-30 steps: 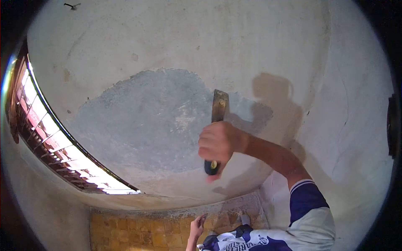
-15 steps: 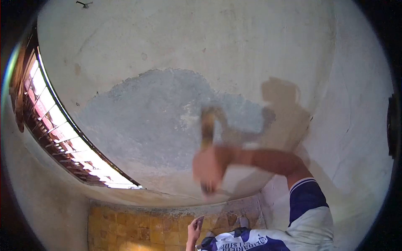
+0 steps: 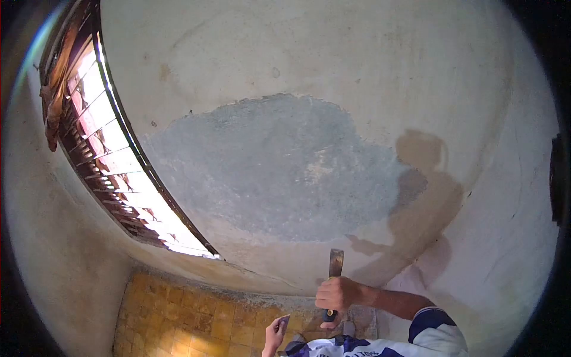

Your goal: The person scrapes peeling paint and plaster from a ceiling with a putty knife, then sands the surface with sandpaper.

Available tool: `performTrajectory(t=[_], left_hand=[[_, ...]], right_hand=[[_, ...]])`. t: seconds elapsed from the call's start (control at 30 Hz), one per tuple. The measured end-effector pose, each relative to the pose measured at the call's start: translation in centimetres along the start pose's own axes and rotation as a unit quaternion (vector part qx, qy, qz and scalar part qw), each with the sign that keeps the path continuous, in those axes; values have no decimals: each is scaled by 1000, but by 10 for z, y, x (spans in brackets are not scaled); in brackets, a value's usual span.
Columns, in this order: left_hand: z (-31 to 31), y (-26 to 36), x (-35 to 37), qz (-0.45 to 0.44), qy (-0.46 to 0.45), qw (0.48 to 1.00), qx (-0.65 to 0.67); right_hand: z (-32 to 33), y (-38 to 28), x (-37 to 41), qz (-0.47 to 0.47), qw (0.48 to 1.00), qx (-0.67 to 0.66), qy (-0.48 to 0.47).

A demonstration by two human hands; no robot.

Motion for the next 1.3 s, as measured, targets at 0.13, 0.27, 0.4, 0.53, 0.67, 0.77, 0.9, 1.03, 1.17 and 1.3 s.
performTrajectory(t=[0.13, 0.27, 0.4, 0.53, 0.67, 0.77, 0.9, 1.03, 1.17, 1.3], left_hand=[[8, -4, -7, -46, -12, 999, -3], [12, -11, -11, 35, -21, 998, -39], [-1, 15, -14, -35, -50, 997, -43], [-11, 3, -24, -48, -68, 995, -46], [-24, 6, -27, -43, -74, 995, -47], [-35, 15, -30, -9, -68, 996, -54], [-55, 27, -31, -20, -89, 995, -34], [-67, 27, -33, 18, -60, 998, 11], [-74, 23, -31, 28, -63, 998, 7], [-75, 15, -30, 17, -38, 998, 46]], right_hand=[[-8, 4, 13, -62, 998, -24, -2], [-1, 5, 17, -89, 996, -12, -1], [1, 5, 15, -111, 994, -15, -17], [2, 1, 12, -110, 994, -27, 4], [-11, -14, -7, -64, 997, -39, 17], [-17, -16, -9, -42, 999, -7, 16], [-16, -9, -10, -3, 999, 34, 9], [77, 17, -33, 28, 976, 193, 98], [110, 15, -42, 78, 963, 204, 159], [95, 15, -31, 91, 971, 183, 126]])
Point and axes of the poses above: each hand's wrist, its own x-axis away from the middle knuckle, its own z-axis out of the back of the hand, y = z × x, the point moved 9 cm from there along -x, towards the middle knuckle, and after that the axes turned 6 degrees about x, right-handed, at the moved point
